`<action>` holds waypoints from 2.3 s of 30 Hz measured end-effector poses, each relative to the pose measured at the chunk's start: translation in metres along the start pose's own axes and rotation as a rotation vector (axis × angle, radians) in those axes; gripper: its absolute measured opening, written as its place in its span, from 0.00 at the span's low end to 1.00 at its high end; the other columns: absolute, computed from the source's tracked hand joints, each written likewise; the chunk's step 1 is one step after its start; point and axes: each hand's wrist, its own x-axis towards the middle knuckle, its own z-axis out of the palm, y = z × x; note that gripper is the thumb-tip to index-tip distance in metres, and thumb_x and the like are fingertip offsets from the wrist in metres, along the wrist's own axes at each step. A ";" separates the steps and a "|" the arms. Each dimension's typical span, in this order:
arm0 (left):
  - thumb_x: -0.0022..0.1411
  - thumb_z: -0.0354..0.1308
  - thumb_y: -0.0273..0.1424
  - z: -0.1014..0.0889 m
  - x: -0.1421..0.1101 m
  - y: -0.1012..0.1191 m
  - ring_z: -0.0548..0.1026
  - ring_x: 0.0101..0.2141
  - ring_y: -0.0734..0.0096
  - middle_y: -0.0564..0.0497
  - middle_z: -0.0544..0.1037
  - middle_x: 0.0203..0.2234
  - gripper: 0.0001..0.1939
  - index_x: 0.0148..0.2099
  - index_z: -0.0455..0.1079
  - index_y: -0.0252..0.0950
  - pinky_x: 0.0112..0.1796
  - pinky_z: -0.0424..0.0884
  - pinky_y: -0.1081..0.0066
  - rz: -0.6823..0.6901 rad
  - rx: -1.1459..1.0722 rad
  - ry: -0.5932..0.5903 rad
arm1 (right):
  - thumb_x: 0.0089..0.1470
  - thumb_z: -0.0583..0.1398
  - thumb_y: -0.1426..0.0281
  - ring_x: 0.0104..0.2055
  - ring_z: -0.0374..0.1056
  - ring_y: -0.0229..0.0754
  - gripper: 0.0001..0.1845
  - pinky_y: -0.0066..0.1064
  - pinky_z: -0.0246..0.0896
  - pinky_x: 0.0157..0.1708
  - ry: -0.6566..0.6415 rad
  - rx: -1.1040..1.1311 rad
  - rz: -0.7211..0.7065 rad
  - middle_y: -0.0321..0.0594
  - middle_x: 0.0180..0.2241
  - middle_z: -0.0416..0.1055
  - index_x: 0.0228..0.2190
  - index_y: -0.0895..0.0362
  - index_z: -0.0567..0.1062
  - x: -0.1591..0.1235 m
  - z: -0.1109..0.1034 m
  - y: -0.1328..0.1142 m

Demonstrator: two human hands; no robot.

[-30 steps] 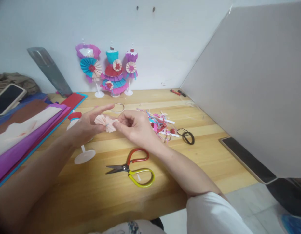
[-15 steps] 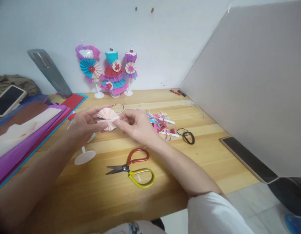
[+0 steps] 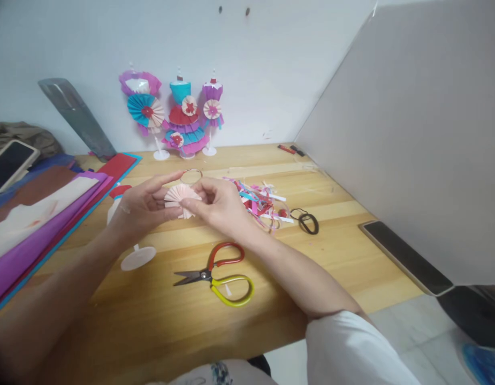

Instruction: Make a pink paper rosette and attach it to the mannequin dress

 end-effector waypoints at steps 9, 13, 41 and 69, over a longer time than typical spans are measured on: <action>0.45 0.76 0.32 -0.003 0.004 -0.007 0.83 0.38 0.62 0.46 0.85 0.39 0.38 0.59 0.73 0.36 0.38 0.79 0.66 -0.008 -0.143 0.041 | 0.45 0.66 0.60 0.19 0.61 0.32 0.15 0.26 0.54 0.20 -0.045 0.066 0.043 0.31 0.18 0.67 0.24 0.56 0.70 -0.001 0.001 -0.003; 0.47 0.74 0.32 0.000 0.002 -0.005 0.81 0.32 0.66 0.49 0.84 0.33 0.29 0.52 0.77 0.35 0.33 0.78 0.68 -0.044 -0.168 0.150 | 0.44 0.68 0.60 0.18 0.64 0.34 0.15 0.26 0.56 0.19 -0.079 0.111 0.070 0.31 0.17 0.68 0.25 0.56 0.70 -0.001 0.002 -0.002; 0.52 0.72 0.40 -0.003 0.004 -0.008 0.79 0.31 0.69 0.48 0.83 0.35 0.36 0.61 0.71 0.34 0.34 0.76 0.69 -0.081 -0.218 0.107 | 0.45 0.67 0.61 0.18 0.61 0.33 0.15 0.26 0.56 0.20 -0.045 0.128 0.066 0.30 0.18 0.67 0.23 0.55 0.69 0.003 0.002 0.000; 0.45 0.75 0.33 0.003 0.003 -0.008 0.81 0.34 0.65 0.50 0.84 0.34 0.38 0.59 0.71 0.33 0.36 0.77 0.68 -0.050 -0.168 0.164 | 0.40 0.71 0.60 0.23 0.64 0.34 0.19 0.28 0.61 0.25 0.020 0.251 0.072 0.30 0.21 0.69 0.26 0.55 0.69 0.006 0.011 0.011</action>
